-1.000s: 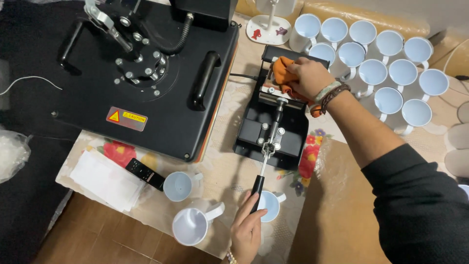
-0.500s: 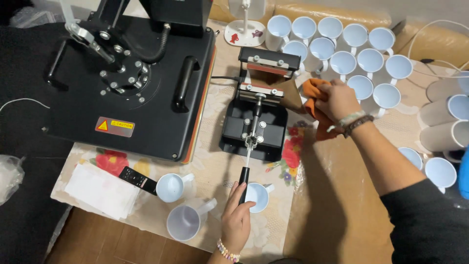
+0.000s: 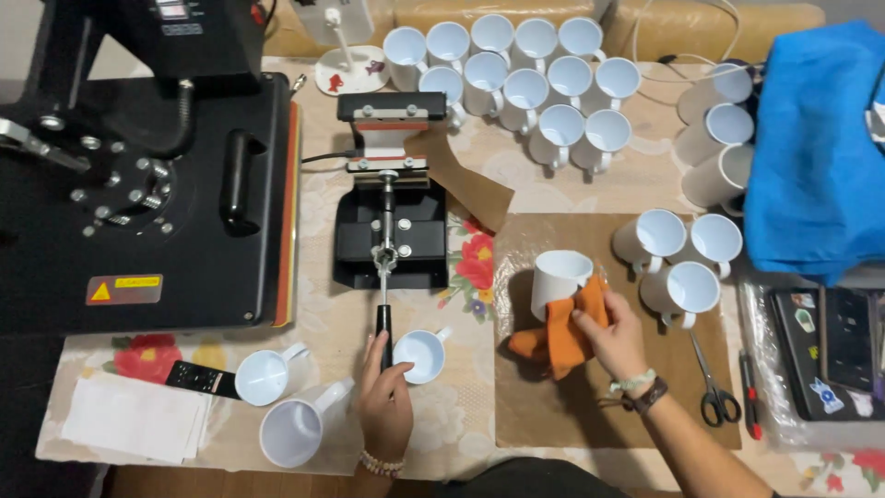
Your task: Preparing ceramic mugs for heat transfer by cleaning them and applying printed wraps before placing them in a heat press.
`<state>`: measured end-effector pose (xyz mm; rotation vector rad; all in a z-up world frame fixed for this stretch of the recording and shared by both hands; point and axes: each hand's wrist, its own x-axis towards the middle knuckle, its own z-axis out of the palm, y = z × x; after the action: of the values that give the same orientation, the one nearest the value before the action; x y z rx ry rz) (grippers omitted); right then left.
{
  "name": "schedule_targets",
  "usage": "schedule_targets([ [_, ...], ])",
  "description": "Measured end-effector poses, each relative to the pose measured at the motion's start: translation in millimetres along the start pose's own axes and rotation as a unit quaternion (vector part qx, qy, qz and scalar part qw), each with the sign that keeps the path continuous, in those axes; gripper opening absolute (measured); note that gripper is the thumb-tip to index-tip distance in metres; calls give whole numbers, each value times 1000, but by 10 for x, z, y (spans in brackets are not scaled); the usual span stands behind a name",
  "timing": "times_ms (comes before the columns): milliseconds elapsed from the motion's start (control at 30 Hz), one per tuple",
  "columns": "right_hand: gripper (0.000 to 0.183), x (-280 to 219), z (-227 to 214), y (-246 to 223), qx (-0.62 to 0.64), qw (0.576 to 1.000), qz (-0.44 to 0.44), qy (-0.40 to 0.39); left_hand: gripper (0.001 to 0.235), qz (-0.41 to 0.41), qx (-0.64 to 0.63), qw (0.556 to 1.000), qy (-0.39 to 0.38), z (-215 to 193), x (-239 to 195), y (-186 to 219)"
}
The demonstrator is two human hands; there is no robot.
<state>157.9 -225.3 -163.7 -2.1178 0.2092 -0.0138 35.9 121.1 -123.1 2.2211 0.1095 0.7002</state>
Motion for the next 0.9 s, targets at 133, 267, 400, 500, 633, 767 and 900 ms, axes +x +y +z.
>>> schedule_targets([
  [133, 33, -719, -96, -12, 126, 984, 127, -11, 23, 13, -2, 1000, 12, -48, 61, 95],
  [267, 24, -890, 2, 198, 92, 991, 69, 62, 22, 7, -16, 1000, -3, -76, 83, 128],
  [400, 21, -546, 241, 368, 27, 989, -29, 140, 25, -20, -35, 999, -19, -108, 70, 138],
  [500, 20, -160, 404, 479, 11, 987, -26, 159, 24, -15, -42, 999, -17, -104, 57, 130],
  [633, 21, 178, 470, 565, 6, 978, -65, 197, 25, -26, -30, 999, -21, -106, 26, 113],
  [767, 19, 400, 471, 582, -11, 981, -34, 188, 24, -28, -28, 999, -30, -110, 17, 92],
  [900, 24, 641, 514, 756, -22, 976, -51, 212, 25, -12, -23, 999, -27, -105, 32, 111],
])
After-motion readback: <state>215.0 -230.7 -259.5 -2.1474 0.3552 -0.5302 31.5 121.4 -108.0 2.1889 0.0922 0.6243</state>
